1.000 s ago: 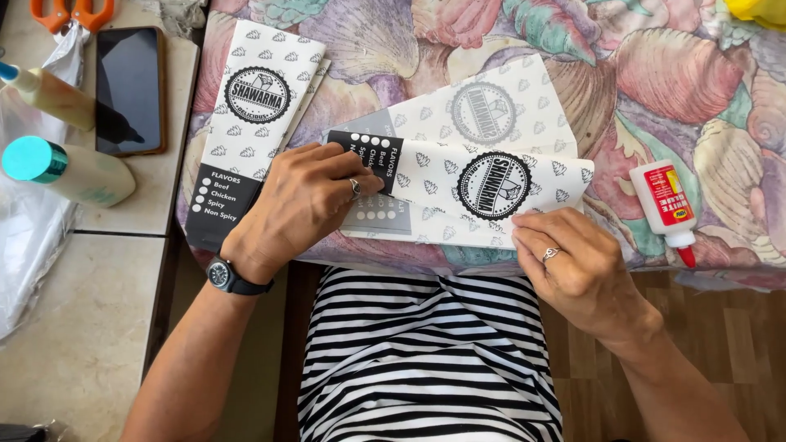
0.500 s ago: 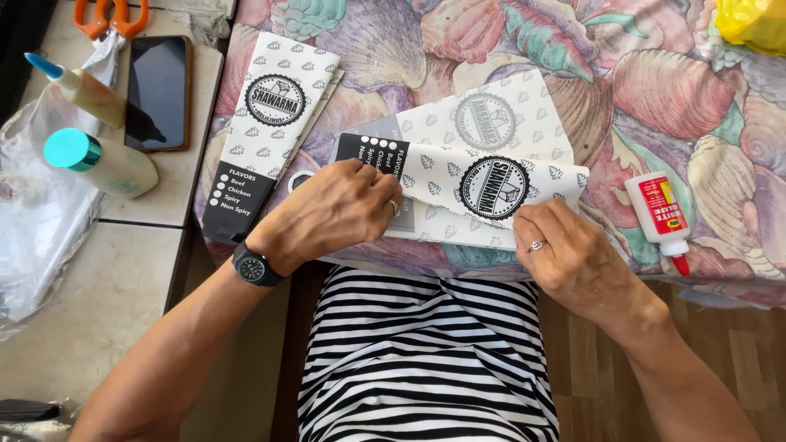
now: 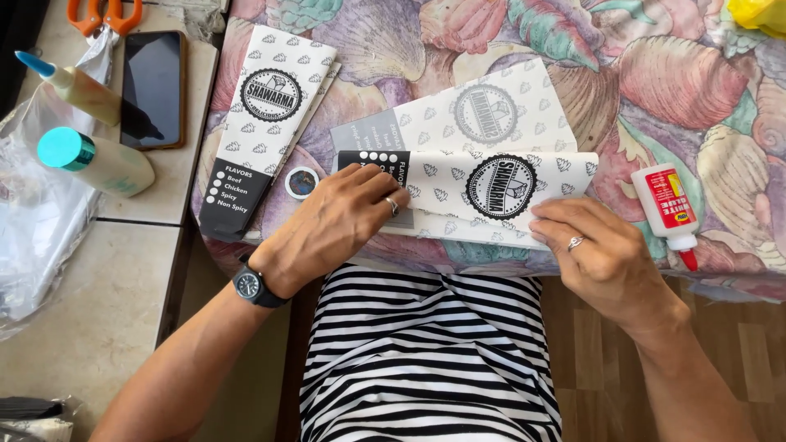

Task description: Folding and creasing printed paper sheets to assemble bags.

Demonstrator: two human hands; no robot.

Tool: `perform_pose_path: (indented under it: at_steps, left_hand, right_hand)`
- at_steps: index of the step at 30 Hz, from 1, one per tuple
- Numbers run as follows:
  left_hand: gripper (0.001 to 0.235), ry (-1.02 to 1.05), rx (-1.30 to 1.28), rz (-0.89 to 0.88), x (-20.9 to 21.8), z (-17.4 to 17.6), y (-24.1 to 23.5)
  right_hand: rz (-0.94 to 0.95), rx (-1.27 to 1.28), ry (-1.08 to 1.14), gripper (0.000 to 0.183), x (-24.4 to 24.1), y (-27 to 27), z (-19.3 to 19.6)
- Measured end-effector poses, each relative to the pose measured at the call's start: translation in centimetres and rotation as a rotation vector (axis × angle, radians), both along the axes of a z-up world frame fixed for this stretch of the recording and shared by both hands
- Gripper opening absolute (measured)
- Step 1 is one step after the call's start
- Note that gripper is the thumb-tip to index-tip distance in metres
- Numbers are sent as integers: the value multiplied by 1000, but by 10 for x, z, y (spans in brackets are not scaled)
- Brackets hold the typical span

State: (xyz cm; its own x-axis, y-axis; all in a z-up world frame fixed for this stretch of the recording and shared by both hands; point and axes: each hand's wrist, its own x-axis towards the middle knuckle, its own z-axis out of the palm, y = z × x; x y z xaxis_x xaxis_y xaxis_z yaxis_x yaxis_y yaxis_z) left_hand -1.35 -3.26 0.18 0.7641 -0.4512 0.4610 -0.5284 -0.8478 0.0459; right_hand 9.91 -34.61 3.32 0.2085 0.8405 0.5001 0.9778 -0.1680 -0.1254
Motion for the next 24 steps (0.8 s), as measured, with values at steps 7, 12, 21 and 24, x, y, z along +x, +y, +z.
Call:
perform_pose_path:
  at_steps: [7, 12, 21, 24]
  left_hand:
    - [18, -44, 61, 52, 2, 3, -11]
    - [58, -10, 216, 203, -2, 1, -44]
    - [42, -70, 258, 463, -22, -6, -83]
    - [59, -82, 302, 504, -21, -22, -85]
  right_hand:
    - [-27, 47, -5, 16, -5, -3, -10]
    - [-90, -115, -73, 42, -9, -7, -8]
    - [-83, -129, -155, 46, 1, -25, -36]
    - [-115, -245, -70, 41, 5, -17, -9]
